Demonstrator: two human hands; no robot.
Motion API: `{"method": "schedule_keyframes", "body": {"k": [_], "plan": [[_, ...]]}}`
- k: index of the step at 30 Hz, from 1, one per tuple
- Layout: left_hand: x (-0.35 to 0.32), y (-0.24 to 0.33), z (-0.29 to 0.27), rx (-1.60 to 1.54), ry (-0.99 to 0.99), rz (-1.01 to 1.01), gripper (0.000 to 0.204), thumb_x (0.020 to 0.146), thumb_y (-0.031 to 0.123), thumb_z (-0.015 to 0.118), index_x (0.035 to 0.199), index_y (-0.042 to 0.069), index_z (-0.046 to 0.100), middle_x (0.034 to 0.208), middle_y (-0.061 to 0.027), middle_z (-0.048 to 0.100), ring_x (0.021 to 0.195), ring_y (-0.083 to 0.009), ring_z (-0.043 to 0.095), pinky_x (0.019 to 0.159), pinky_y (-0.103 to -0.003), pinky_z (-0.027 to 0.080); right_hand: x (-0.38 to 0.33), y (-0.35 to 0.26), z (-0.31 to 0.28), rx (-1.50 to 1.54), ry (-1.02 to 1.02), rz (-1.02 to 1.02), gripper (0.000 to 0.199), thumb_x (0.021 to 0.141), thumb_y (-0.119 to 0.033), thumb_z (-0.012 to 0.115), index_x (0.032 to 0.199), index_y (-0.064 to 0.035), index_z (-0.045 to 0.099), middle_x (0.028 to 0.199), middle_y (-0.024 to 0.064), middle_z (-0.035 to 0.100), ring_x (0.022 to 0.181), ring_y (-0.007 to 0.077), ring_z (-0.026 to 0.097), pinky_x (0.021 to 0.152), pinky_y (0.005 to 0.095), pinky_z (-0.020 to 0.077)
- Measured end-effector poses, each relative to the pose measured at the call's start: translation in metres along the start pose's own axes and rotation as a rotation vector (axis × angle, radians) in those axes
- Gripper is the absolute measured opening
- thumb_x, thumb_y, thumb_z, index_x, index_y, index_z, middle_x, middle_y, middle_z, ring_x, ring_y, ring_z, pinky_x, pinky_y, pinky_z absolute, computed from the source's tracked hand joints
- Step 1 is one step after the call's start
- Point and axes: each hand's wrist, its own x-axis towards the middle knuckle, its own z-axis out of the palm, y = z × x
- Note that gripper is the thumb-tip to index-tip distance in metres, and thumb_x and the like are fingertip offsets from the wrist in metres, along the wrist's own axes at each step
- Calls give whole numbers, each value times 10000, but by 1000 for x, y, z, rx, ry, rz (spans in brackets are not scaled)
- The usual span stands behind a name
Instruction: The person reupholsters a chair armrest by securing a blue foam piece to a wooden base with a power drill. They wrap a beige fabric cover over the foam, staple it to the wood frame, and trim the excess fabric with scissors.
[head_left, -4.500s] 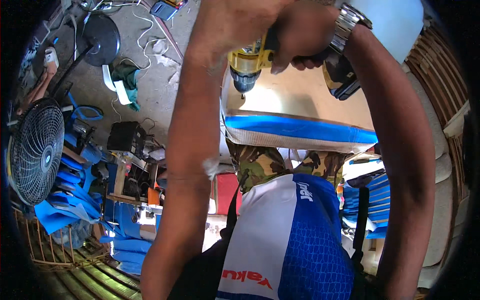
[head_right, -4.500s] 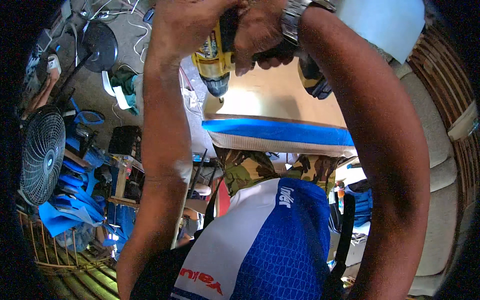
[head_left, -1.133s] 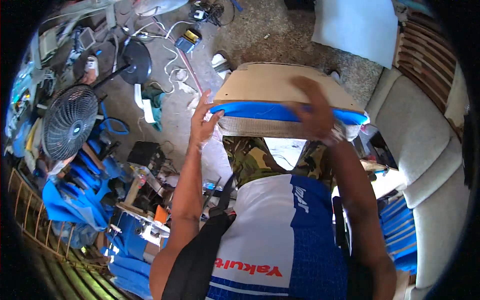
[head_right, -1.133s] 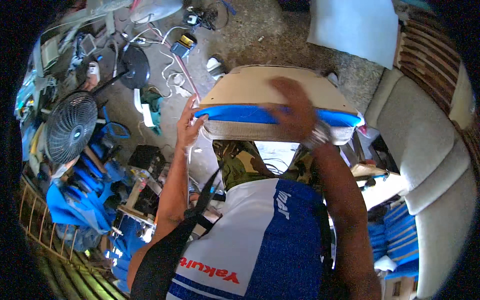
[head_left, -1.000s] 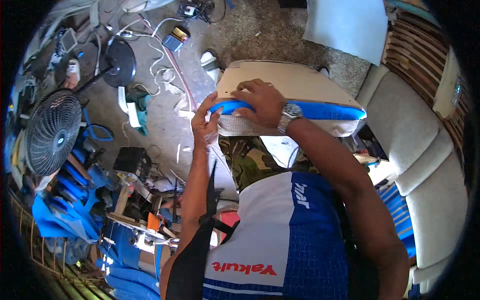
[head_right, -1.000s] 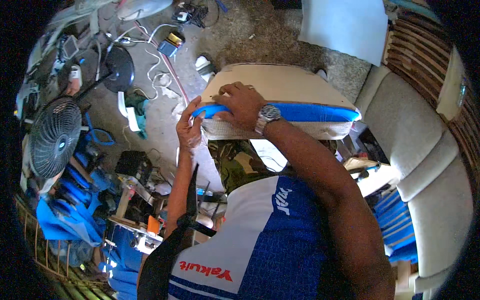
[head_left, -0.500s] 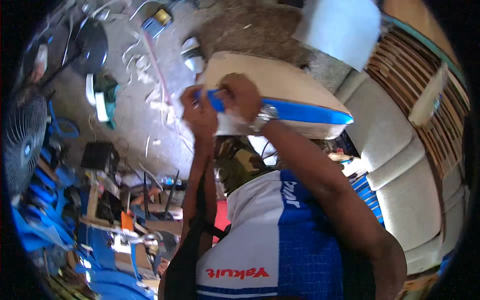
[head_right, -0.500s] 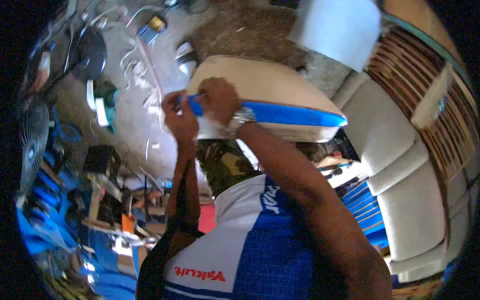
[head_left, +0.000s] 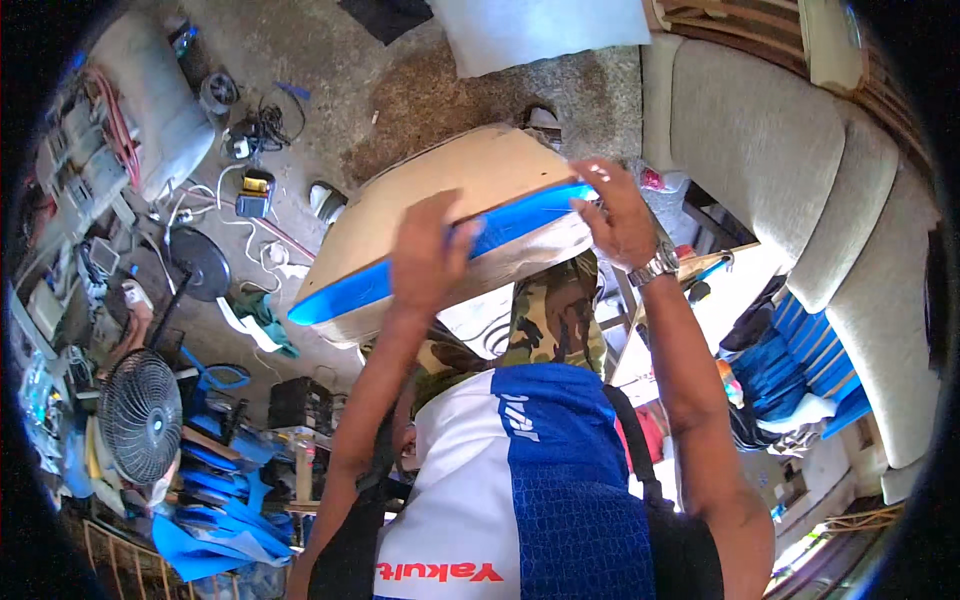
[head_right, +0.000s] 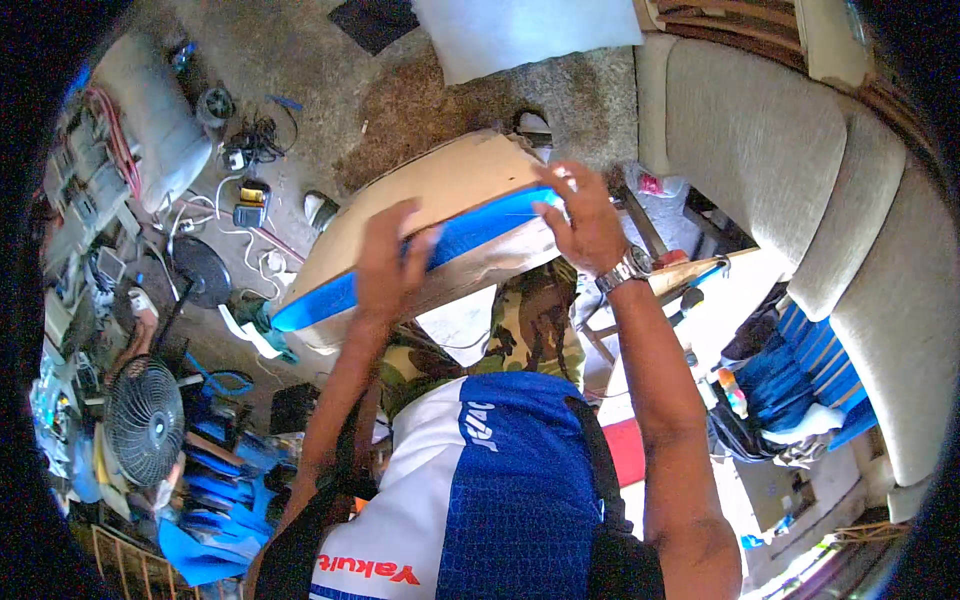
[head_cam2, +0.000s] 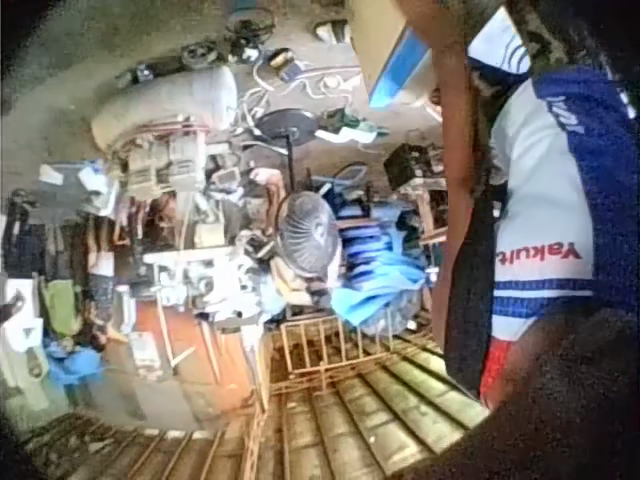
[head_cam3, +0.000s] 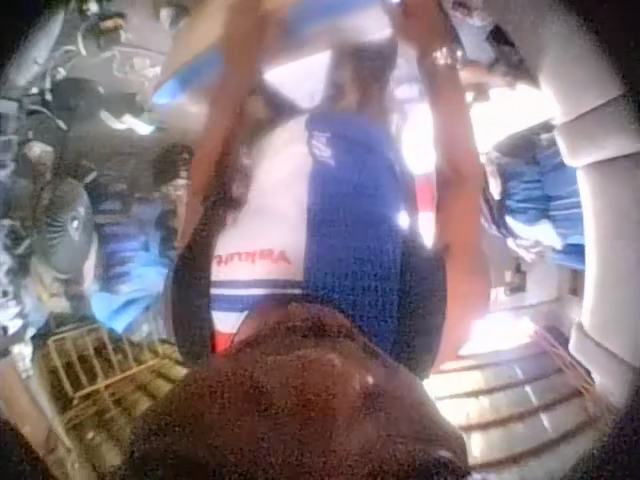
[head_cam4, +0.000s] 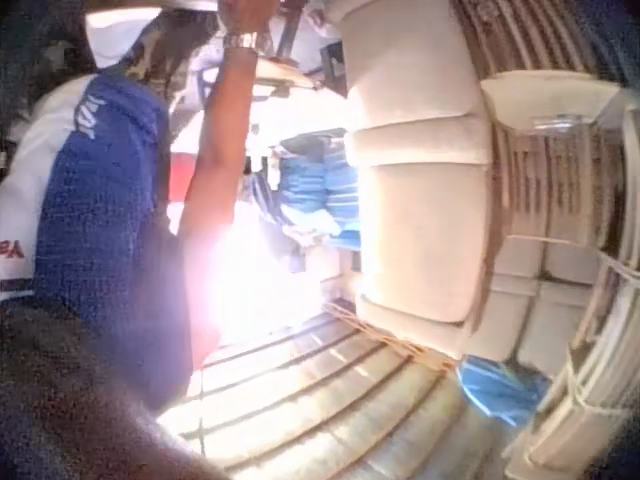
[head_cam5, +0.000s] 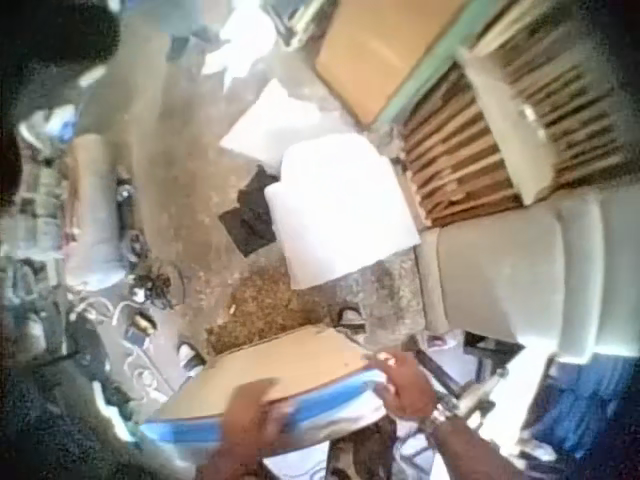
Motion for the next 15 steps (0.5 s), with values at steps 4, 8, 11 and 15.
{"method": "schedule_keyframes", "body": {"k": [4,8,11,15], "plan": [[40,54,64,133,-188,143,441,888,192,732,1272,24,595,1221,-181,631,1139,-383,585,1002,-464,471,-14,13,4,126,11,-20,318,901,-197,694,1207,-112,674,1201,171,646,1123,386,583,964,481,480],[38,65,87,206,-190,182,377,850,156,752,1171,28,600,1148,-144,638,1054,-353,592,918,-464,479,-25,20,10,227,125,-1,169,818,-43,702,984,-70,683,1128,145,668,1056,358,613,922,472,489],[35,64,89,200,-236,178,352,829,151,768,1127,46,612,1072,-123,632,981,-334,590,841,-457,466,-31,28,18,405,187,-15,172,829,-34,686,999,-57,681,1093,146,679,1026,354,623,902,459,495],[49,54,83,232,-311,198,304,812,164,782,1078,82,659,1036,-94,617,970,-317,577,821,-442,438,-22,27,14,511,102,94,174,841,-78,684,1009,-31,676,1075,151,684,1025,359,627,877,449,502]]}}
